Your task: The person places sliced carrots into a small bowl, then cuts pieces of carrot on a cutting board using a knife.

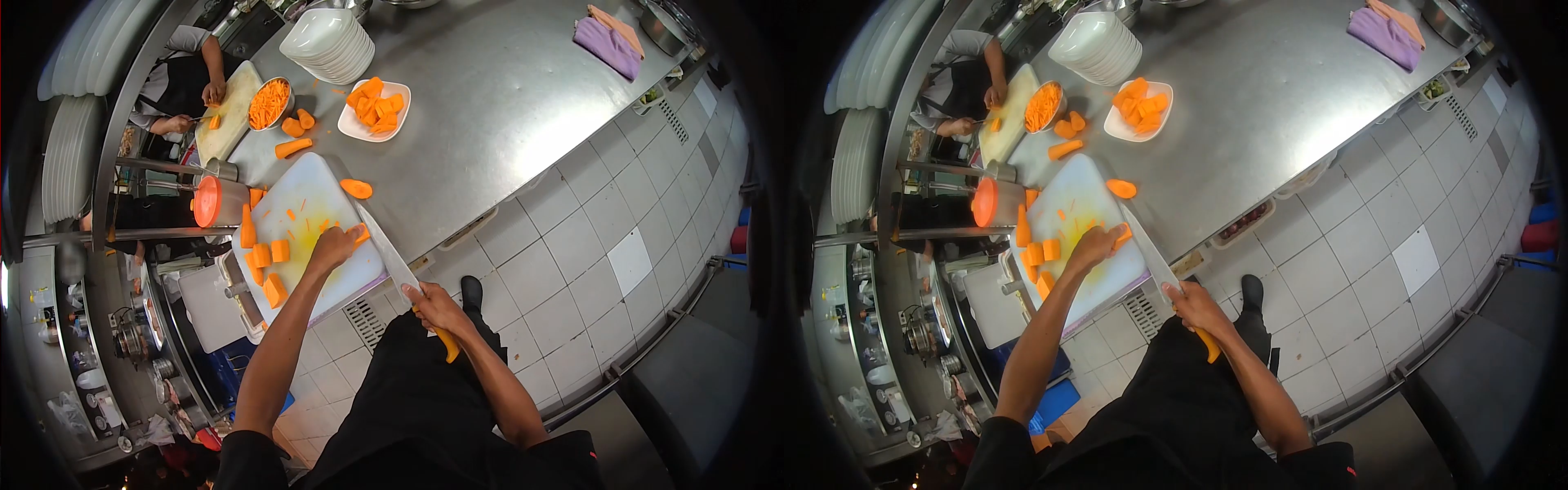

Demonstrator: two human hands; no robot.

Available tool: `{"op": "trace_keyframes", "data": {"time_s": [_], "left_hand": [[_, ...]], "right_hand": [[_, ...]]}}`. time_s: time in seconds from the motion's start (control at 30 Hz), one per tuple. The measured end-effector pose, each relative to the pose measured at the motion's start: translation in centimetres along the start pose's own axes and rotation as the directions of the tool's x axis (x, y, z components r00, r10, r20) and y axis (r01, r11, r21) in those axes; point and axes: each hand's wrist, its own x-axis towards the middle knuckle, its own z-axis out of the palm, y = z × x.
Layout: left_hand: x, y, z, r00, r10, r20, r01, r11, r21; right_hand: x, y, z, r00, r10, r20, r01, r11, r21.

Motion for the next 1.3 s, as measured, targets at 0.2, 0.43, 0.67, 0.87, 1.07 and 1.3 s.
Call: {"op": "trace_keyframes", "data": {"time_s": [0.2,0.43,0.67,0.87,1.07,1.3], "left_hand": [[0.4,-0.4,0.2,1.000,0.008,0.000,-0.008,1.000,0.027],[0.5,0.2,-0.1,1.000,0.017,-0.002,-0.017,0.997,0.078],[0.7,0.0,-0.1,1.000,0.018,-0.011,-0.017,0.994,0.105],[0.9,-0.2,0.1,1.000,-0.001,-0.006,0.001,0.998,0.069],[1.6,-0.9,-0.3,0.995,-0.046,0.094,0.047,0.999,-0.003],[0.5,-1.0,0.2,1.000,0.004,-0.004,-0.003,1.000,0.011]], "right_hand": [[0.3,-1.2,-0.2,0.998,0.060,0.014,-0.060,0.998,0.004],[1.3,-1.1,-0.5,0.997,0.064,0.043,-0.065,0.997,0.031],[1.9,-1.3,-0.7,0.997,0.042,0.065,-0.046,0.998,0.050],[3.1,-2.2,0.2,0.997,0.049,0.062,-0.053,0.996,0.070],[3.6,-1.9,-0.3,0.991,0.072,0.111,-0.083,0.992,0.098],[2.5,-0.8,-0.9,0.994,0.029,0.110,-0.043,0.992,0.123]]}}
